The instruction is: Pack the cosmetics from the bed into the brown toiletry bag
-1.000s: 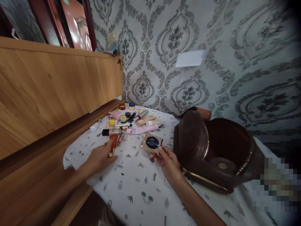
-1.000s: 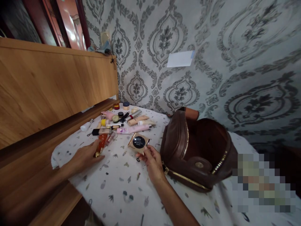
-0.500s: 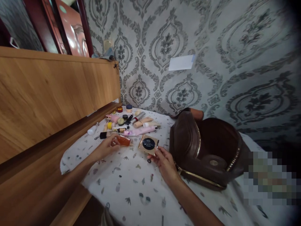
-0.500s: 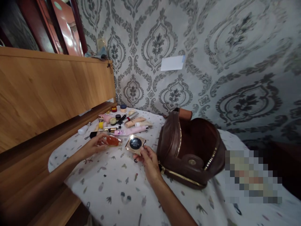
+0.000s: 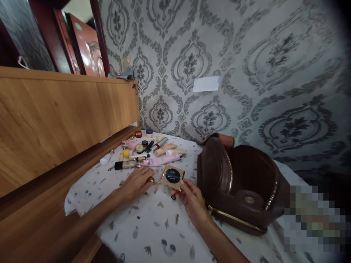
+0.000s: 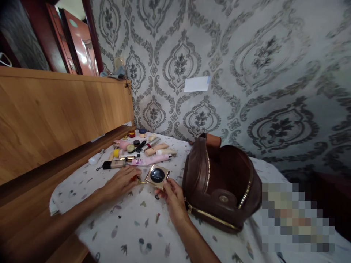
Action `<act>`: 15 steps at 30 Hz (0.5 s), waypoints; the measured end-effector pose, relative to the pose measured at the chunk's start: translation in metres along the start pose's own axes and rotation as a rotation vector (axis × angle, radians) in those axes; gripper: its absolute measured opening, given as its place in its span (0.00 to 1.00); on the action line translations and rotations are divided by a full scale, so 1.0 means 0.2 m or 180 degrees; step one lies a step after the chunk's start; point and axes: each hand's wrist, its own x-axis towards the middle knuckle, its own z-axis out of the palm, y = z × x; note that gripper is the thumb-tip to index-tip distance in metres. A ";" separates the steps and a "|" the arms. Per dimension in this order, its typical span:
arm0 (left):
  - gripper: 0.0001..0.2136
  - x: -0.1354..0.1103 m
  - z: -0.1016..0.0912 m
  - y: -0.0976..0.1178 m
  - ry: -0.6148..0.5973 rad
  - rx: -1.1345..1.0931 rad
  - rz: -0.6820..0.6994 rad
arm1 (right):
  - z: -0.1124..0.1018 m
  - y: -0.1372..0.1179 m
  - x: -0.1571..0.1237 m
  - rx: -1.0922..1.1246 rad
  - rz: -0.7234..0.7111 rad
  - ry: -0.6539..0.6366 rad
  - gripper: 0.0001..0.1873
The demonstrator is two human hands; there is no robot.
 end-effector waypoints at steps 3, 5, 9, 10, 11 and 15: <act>0.12 0.00 -0.02 -0.04 -0.0063 0.0570 -0.0176 | 0.00 -0.01 0.00 0.0002 0.0002 -0.0017 0.29; 0.13 0.00 -0.02 -0.08 -0.0168 0.0829 -0.0253 | 0.00 -0.01 -0.01 0.0047 0.0009 -0.0008 0.28; 0.14 0.00 -0.04 -0.11 -0.0360 0.1097 -0.0382 | 0.01 -0.01 -0.01 0.0137 0.0010 0.0112 0.28; 0.13 0.01 -0.04 -0.12 -0.0382 0.1108 -0.0394 | 0.01 -0.01 -0.01 0.0138 0.0000 0.0120 0.28; 0.12 0.01 -0.05 -0.12 -0.0376 0.1066 -0.0394 | 0.01 -0.01 -0.01 0.0131 -0.0009 0.0113 0.28; 0.11 0.02 -0.08 -0.18 0.0010 0.0253 -0.0383 | 0.01 -0.01 0.00 0.0167 -0.0014 0.0087 0.28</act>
